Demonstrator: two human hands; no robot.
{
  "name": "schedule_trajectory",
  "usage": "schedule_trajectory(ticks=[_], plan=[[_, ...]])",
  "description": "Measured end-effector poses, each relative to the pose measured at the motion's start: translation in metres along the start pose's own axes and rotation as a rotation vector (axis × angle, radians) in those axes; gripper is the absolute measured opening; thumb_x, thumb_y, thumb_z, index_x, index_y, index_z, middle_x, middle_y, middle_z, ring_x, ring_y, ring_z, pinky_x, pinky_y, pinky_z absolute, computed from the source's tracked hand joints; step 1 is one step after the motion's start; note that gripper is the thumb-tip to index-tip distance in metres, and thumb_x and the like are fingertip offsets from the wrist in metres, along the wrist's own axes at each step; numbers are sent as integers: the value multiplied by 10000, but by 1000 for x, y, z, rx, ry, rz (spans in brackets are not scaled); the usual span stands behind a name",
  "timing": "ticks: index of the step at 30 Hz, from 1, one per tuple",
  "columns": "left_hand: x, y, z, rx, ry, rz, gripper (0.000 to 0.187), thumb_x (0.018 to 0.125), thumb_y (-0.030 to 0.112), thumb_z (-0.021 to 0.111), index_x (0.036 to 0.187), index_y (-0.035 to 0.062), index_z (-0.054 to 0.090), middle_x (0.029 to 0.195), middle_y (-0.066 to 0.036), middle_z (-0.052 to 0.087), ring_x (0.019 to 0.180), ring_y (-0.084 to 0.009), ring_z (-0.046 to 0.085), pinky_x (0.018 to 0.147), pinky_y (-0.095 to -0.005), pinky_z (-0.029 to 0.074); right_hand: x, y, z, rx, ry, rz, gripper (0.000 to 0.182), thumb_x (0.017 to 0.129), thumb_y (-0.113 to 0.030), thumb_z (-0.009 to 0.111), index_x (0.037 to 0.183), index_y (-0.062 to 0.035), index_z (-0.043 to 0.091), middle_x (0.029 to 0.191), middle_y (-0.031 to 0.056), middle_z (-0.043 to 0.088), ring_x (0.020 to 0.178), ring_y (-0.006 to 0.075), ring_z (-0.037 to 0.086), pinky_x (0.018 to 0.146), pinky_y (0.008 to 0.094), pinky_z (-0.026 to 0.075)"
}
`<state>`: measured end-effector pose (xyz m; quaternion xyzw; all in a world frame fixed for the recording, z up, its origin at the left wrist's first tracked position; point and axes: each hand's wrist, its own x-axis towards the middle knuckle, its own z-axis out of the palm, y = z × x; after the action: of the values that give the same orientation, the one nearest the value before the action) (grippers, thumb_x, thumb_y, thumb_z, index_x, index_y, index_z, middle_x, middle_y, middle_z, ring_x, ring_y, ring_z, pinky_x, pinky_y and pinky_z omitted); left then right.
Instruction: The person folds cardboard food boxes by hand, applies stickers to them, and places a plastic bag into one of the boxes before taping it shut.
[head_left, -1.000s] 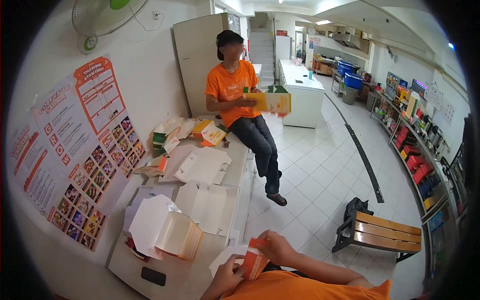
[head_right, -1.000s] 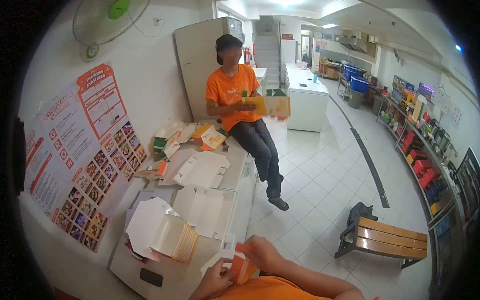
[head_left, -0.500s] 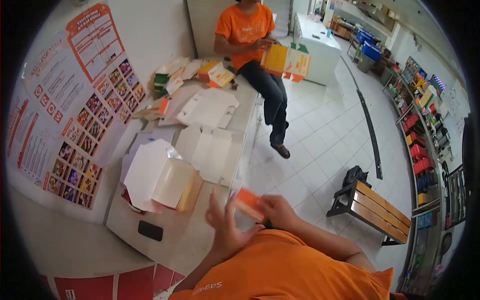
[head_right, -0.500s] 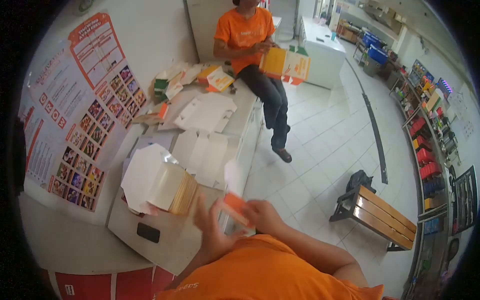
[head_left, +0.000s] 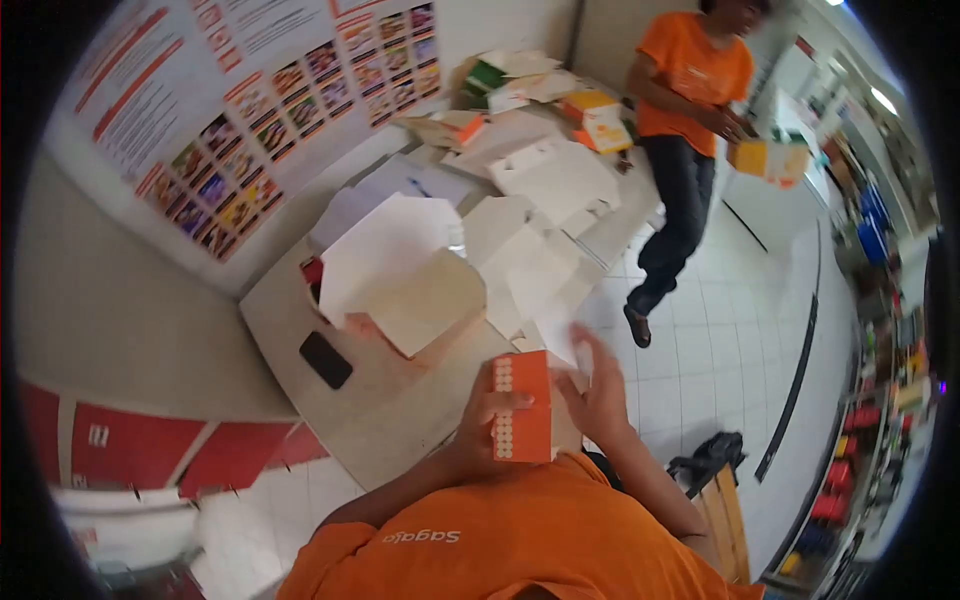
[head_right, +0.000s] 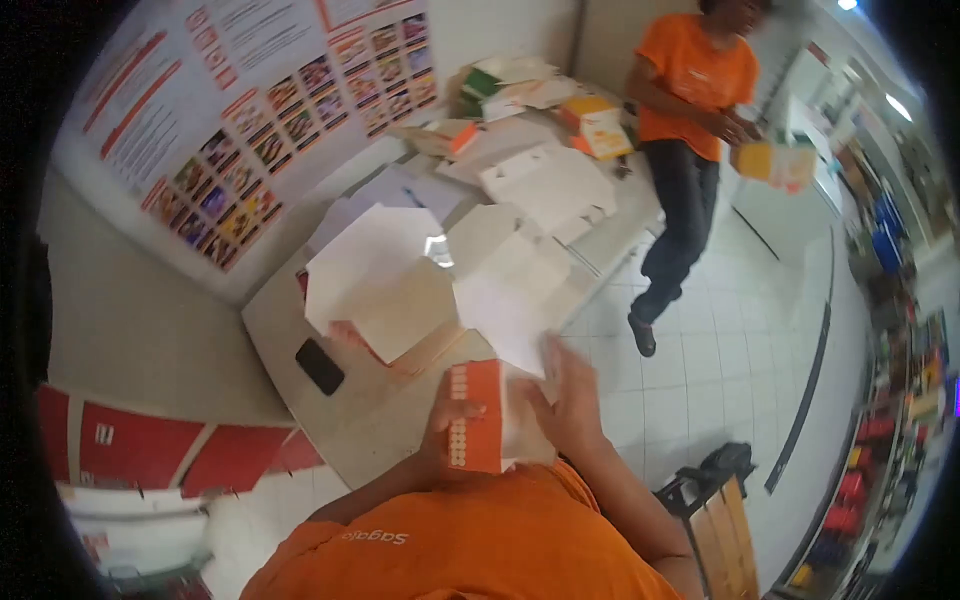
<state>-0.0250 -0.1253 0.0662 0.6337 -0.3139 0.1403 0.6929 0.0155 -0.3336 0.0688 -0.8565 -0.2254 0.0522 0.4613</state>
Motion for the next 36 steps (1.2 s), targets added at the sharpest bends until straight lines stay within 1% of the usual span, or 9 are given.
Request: schedule_trajectory(ticks=[2,4,6,7,10,13,15,21,36], plan=[[-5,-3,-15,-329,172,-772,764,744,194,908,1357,149,454,1406,-190,466,1340,-370,452,1062,-507,429,25,2,7,-257,579,20,550,900,-213,755,1341,16,520,1143,233,686,984,317,698,833,424,536],[12,21,-19,-774,286,-730,845,773,207,893,1450,144,391,1474,-163,408,1399,-318,409,1122,-497,387,49,7,-3,57,335,245,634,843,-208,814,1349,0,493,1097,195,674,975,250,686,833,393,536],[18,25,-21,-51,53,-484,947,799,232,879,1534,126,291,1525,-153,346,1451,-279,354,1169,-489,336,85,19,-10,101,-2,-96,693,819,-202,833,1364,15,464,1050,170,672,962,247,676,827,400,536],[19,22,-23,31,48,-375,1006,798,298,883,1559,114,251,1543,-157,306,1483,-302,316,1193,-472,298,100,-7,-7,763,11,170,597,808,-228,823,1273,26,546,1007,165,689,965,238,683,831,388,534],[26,7,-44,259,357,114,918,836,340,850,1540,103,311,1508,-162,355,1425,-309,381,1153,-470,347,177,57,26,124,107,-380,520,819,-298,791,1174,37,615,955,185,712,958,314,703,859,403,539],[-21,-26,-105,484,588,-74,798,880,396,795,1498,86,397,1438,-150,427,1304,-302,479,1079,-480,405,224,-3,25,-110,-30,60,528,794,-332,797,1124,48,638,1047,234,708,1016,400,681,905,437,529],[-33,-33,-123,728,734,-536,580,888,301,770,1389,121,540,1357,-135,492,1095,-244,556,952,-417,484,250,31,43,-151,-79,-3,523,794,-337,799,1104,54,643,1076,255,698,1037,426,665,919,450,521],[-45,-45,-143,859,474,-725,475,845,199,754,1292,161,599,1162,-111,601,928,-251,617,850,-368,536,266,27,59,-374,-226,-106,474,830,-313,771,1088,60,633,1107,289,670,1071,452,644,936,490,514],[-32,-30,-122,903,585,-463,587,767,-19,735,1297,219,651,1169,-100,512,1062,-287,520,922,-400,477,278,34,92,-657,-202,-207,224,888,-92,587,1070,38,572,925,314,684,883,474,703,800,543,581]])
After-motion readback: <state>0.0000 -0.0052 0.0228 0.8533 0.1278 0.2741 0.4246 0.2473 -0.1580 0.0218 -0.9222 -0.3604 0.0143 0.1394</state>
